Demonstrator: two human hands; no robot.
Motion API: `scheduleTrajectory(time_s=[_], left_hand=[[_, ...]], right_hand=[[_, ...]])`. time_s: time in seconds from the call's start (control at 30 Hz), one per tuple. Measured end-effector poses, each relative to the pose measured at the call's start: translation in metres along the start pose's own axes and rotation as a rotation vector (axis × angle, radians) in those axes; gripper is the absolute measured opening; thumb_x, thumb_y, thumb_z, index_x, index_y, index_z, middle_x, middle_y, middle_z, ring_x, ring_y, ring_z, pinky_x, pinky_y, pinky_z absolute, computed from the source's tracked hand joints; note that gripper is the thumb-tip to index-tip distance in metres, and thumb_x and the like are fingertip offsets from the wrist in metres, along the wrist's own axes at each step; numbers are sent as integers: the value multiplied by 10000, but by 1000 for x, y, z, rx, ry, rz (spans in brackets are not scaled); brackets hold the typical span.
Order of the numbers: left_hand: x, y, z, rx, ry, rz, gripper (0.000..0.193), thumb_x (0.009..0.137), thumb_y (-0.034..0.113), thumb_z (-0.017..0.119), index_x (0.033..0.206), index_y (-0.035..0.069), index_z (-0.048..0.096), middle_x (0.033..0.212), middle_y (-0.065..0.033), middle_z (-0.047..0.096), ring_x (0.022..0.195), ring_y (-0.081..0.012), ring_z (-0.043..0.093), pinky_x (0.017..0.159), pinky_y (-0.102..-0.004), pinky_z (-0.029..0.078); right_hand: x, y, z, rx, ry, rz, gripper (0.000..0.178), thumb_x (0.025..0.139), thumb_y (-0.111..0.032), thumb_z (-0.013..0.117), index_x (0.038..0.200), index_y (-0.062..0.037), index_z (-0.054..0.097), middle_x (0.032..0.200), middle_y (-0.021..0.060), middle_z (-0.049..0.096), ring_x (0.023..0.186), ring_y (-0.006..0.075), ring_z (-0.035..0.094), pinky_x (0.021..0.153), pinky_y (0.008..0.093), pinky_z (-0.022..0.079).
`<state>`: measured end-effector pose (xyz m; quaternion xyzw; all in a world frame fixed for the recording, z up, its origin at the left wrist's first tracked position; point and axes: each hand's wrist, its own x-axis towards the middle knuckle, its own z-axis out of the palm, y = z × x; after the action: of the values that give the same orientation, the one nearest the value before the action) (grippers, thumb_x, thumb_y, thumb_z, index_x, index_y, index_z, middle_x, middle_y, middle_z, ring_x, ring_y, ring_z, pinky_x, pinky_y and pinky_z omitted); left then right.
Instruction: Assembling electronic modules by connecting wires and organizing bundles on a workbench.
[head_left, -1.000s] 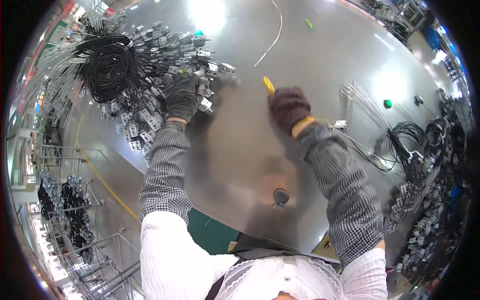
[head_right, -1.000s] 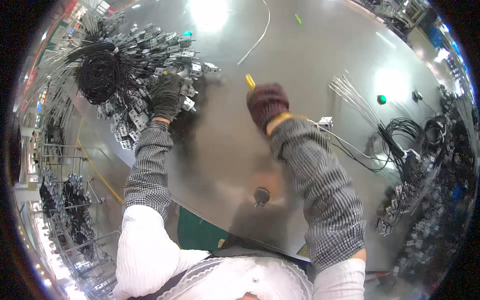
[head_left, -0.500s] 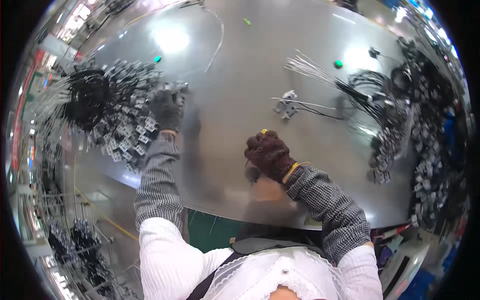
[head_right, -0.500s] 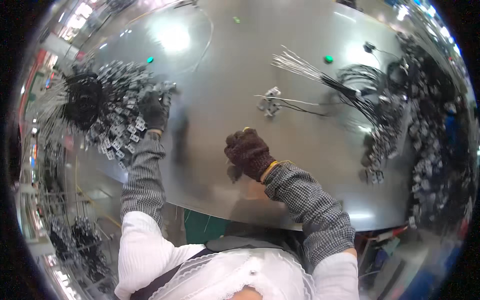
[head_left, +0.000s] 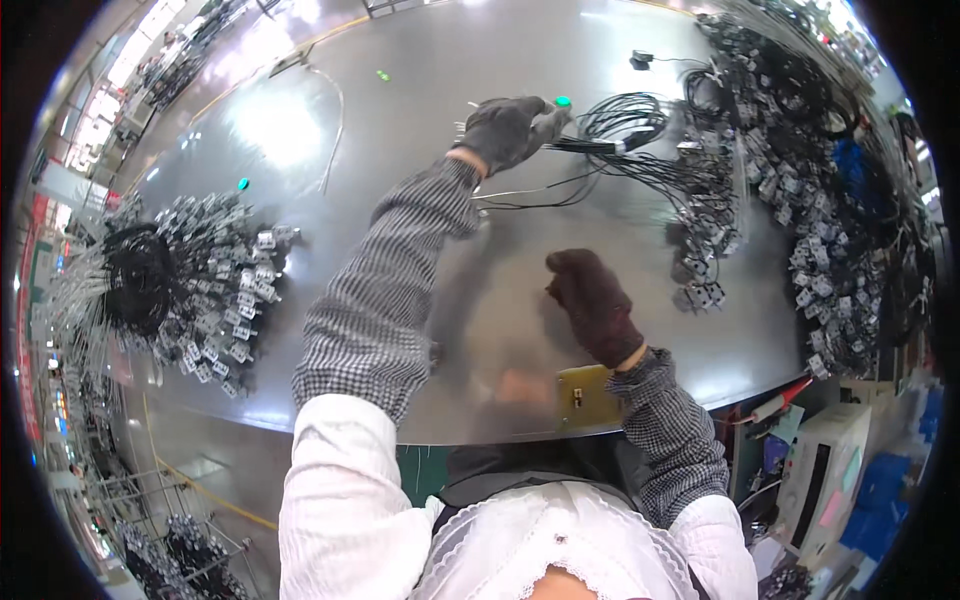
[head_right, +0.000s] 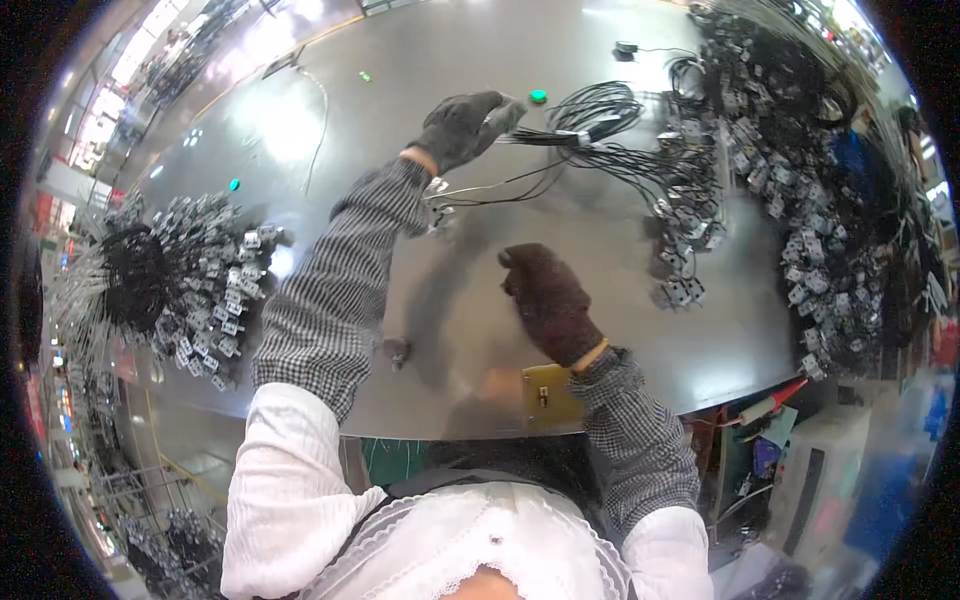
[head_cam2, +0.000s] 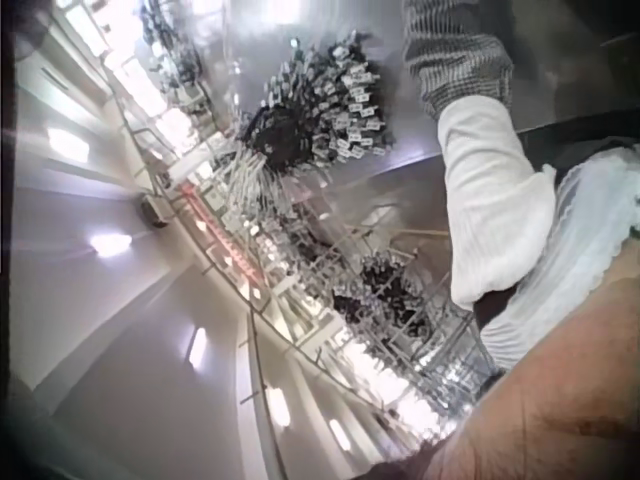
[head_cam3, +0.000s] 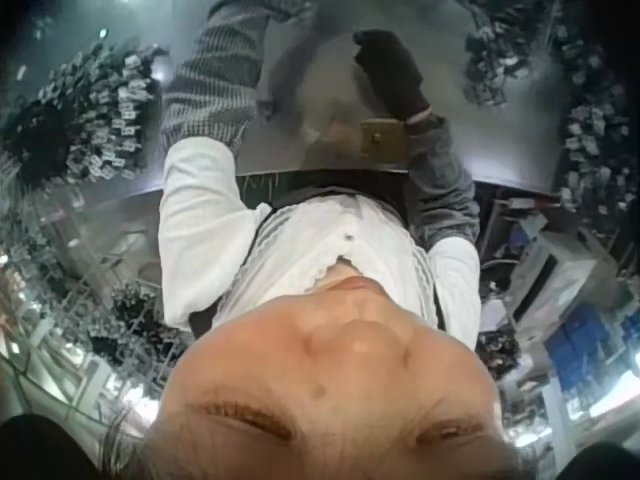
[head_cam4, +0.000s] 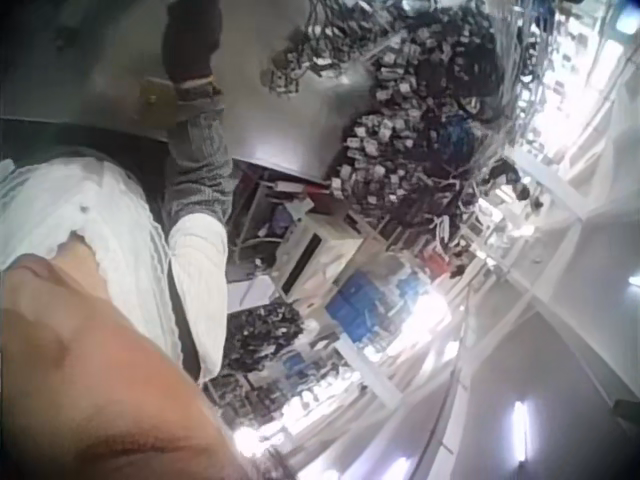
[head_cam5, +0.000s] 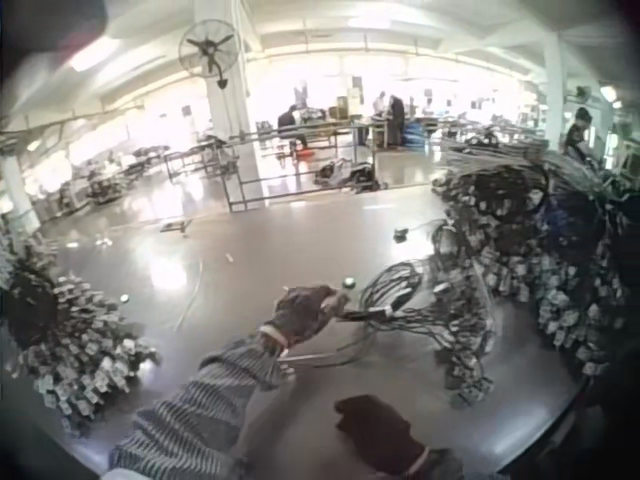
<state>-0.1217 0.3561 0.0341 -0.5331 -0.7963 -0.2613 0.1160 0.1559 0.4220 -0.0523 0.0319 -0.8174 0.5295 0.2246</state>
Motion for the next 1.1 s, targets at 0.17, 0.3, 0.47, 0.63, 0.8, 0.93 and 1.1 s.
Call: scheduleTrajectory(time_s=[0.17, 0.3, 0.47, 0.63, 0.8, 0.93, 1.1], left_hand=[[42, 26, 43, 73, 255, -326, 540, 1015, 582, 602, 934, 64, 734, 816, -157, 740, 868, -360, 739, 825, -522, 554], [9, 60, 37, 165, -38, -395, 692, 1036, 694, 458, 978, 74, 760, 865, -186, 758, 855, -382, 755, 782, -508, 563], [-17, 30, 31, -249, -631, -605, 809, 1043, 759, 369, 1326, 77, 698, 1129, -231, 733, 1154, -309, 697, 1090, -445, 473], [-36, -47, 113, 1721, -395, 868, 759, 1001, 757, 531, 1278, 52, 584, 1360, -227, 556, 1278, -310, 592, 1172, -511, 418], [4, 26, 97, 3430, 346, 1457, 909, 949, 851, 486, 1280, 18, 633, 1184, -187, 680, 1126, -332, 641, 1087, -502, 485], [48, 86, 63, 3947, -20, 1216, 968, 957, 793, 545, 1304, -109, 608, 1333, -299, 667, 1188, -419, 671, 1044, -524, 569], [65, 122, 28, 3965, -299, 642, 296, 901, 242, 832, 1107, 72, 702, 1038, -101, 750, 962, -318, 744, 848, -525, 649]], right_hand=[[-13, 9, -58, 233, 258, 203, 149, 1118, -134, 553, 1231, -62, 617, 929, 54, 717, 727, 73, 640, 601, 231, 498], [4, 35, -139, -259, 508, 66, 197, 1114, -180, 568, 1255, -54, 621, 982, 95, 743, 791, 155, 696, 663, 296, 551], [79, 43, -188, -702, 305, 76, 537, 1005, -411, 705, 1377, -40, 589, 1287, 190, 686, 1140, 340, 692, 983, 435, 559], [117, 52, -151, -1082, -305, 378, 605, 914, -498, 747, 1324, -70, 626, 1309, 215, 682, 1249, 407, 653, 1063, 498, 522], [91, 51, -152, -725, 123, 117, 254, 980, -313, 712, 1141, -118, 688, 1036, 158, 736, 996, 382, 718, 864, 486, 566], [75, 34, -155, -597, 359, 17, 309, 962, -305, 758, 1180, -105, 666, 1046, 145, 742, 985, 361, 725, 849, 476, 570], [51, 7, -142, -228, 337, -10, 526, 938, -241, 816, 1376, -51, 597, 1290, 140, 693, 1177, 279, 660, 964, 439, 539]])
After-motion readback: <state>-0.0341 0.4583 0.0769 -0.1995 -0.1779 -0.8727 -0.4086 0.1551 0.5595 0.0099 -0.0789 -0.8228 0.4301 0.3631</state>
